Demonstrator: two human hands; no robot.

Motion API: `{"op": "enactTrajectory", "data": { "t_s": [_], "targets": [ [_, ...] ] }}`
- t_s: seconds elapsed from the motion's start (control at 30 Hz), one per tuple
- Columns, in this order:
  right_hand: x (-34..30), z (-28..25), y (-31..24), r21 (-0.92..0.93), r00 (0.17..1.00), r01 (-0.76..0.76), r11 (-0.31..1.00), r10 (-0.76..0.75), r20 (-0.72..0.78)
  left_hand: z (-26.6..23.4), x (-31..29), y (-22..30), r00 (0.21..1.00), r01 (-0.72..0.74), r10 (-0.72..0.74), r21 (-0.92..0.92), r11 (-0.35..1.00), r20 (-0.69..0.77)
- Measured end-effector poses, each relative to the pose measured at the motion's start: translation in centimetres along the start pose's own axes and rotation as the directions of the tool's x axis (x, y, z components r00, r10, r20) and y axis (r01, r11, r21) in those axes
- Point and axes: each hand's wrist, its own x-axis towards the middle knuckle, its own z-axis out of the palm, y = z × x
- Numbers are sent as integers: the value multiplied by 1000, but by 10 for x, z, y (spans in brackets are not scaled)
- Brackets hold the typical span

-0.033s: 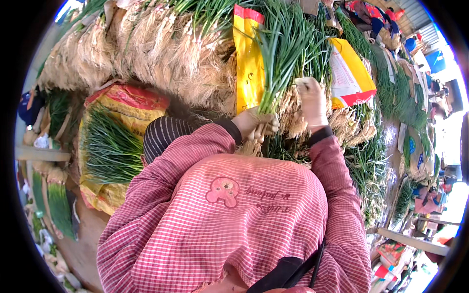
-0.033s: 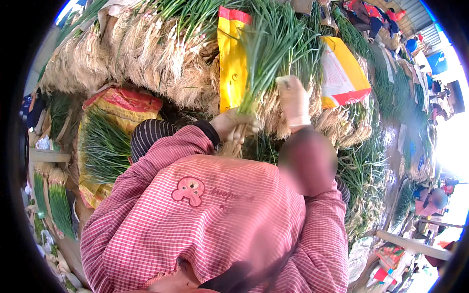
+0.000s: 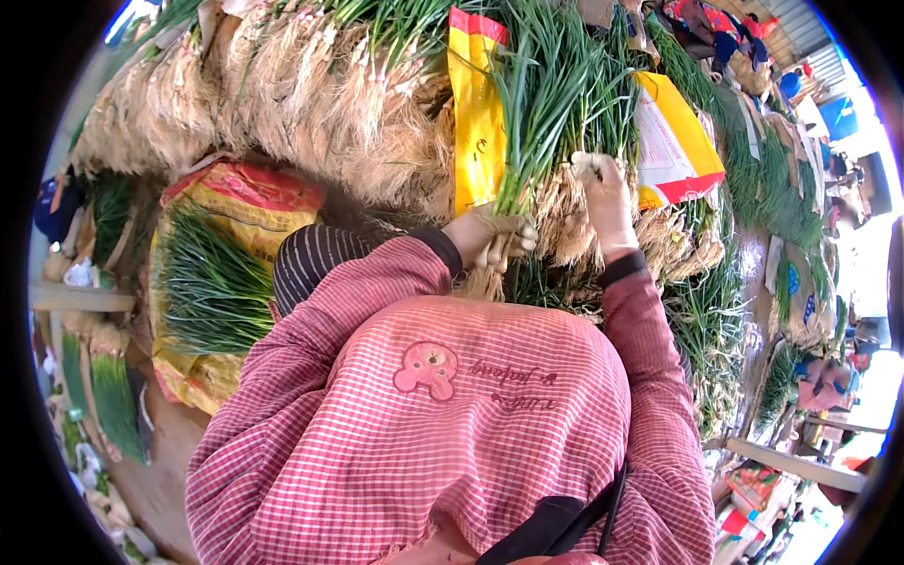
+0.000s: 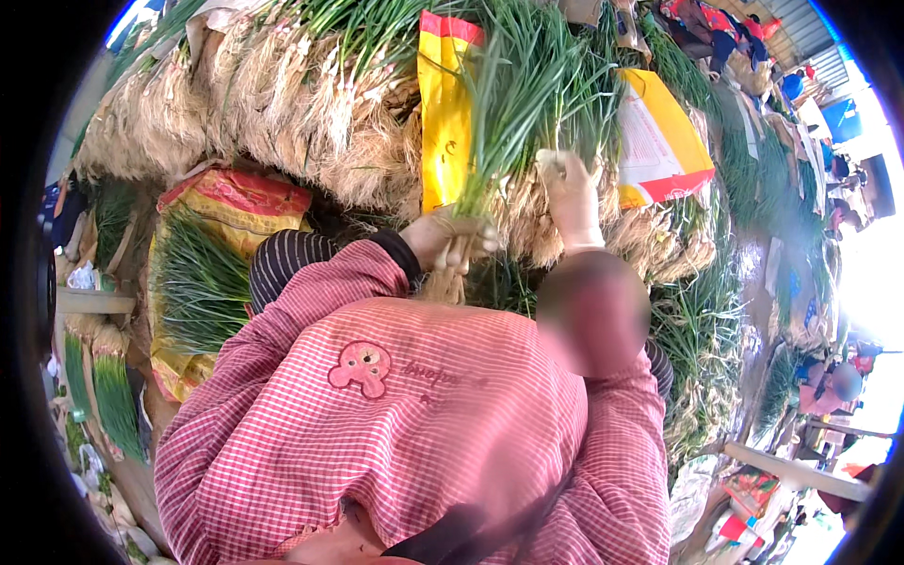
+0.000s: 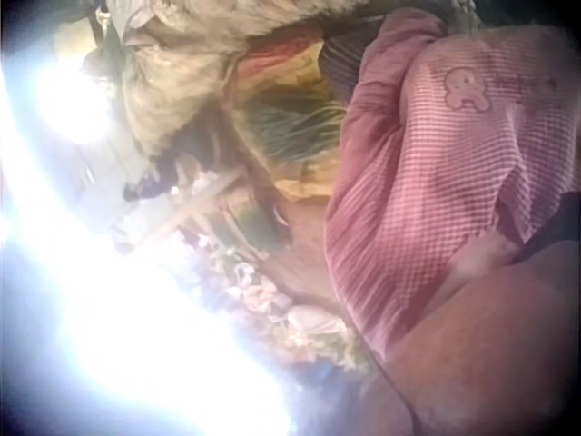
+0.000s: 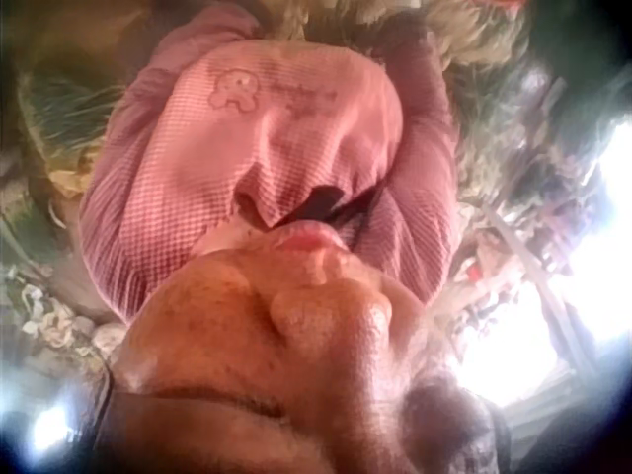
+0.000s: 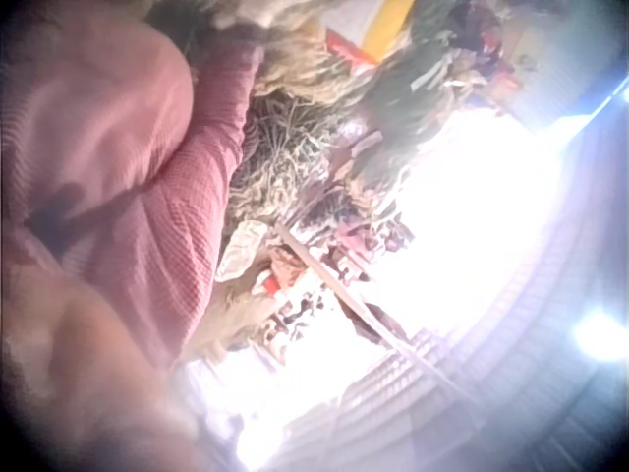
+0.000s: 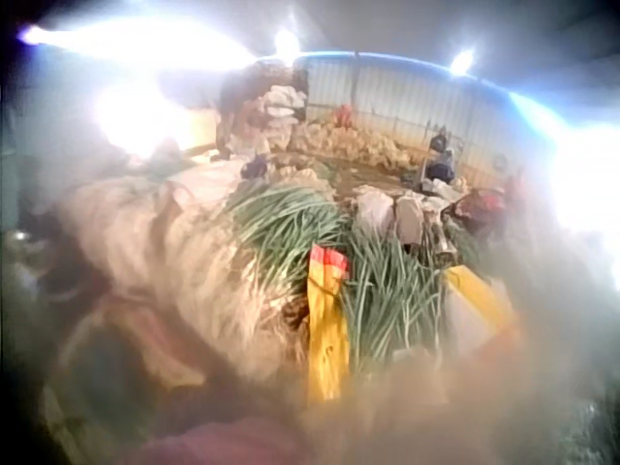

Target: The person gathers bunches of green onions from a large pile, aligns the stems, and secures each bundle using yellow rubber bands before placing them on a separate pile.

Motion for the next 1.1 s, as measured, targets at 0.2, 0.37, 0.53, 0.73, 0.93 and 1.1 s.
{"op": "enactTrajectory", "data": {
  "t_s": [0.2,0.37,0.53,0.73,0.93,1.1],
  "targets": [
    [-74,33,-27,134,713,-471,872,287,640,-12,-3,6,998,-16,20,67,998,-57],
    [-76,-35,18,534,944,-231,813,55,326,1,-26,33,974,-198,204,62,978,-97],
    [-78,-45,37,-763,757,278,583,357,548,25,-44,60,854,-496,509,129,859,-108],
    [37,-12,33,-503,991,-131,855,100,-88,1,-38,54,876,-413,394,-10,911,-279],
    [103,-23,78,-758,998,28,652,24,58,-5,-15,57,926,-292,295,48,955,-234],
    [12,3,-57,-378,994,-108,919,111,-14,-3,-24,48,914,-307,329,126,943,-237]
  ]
}}
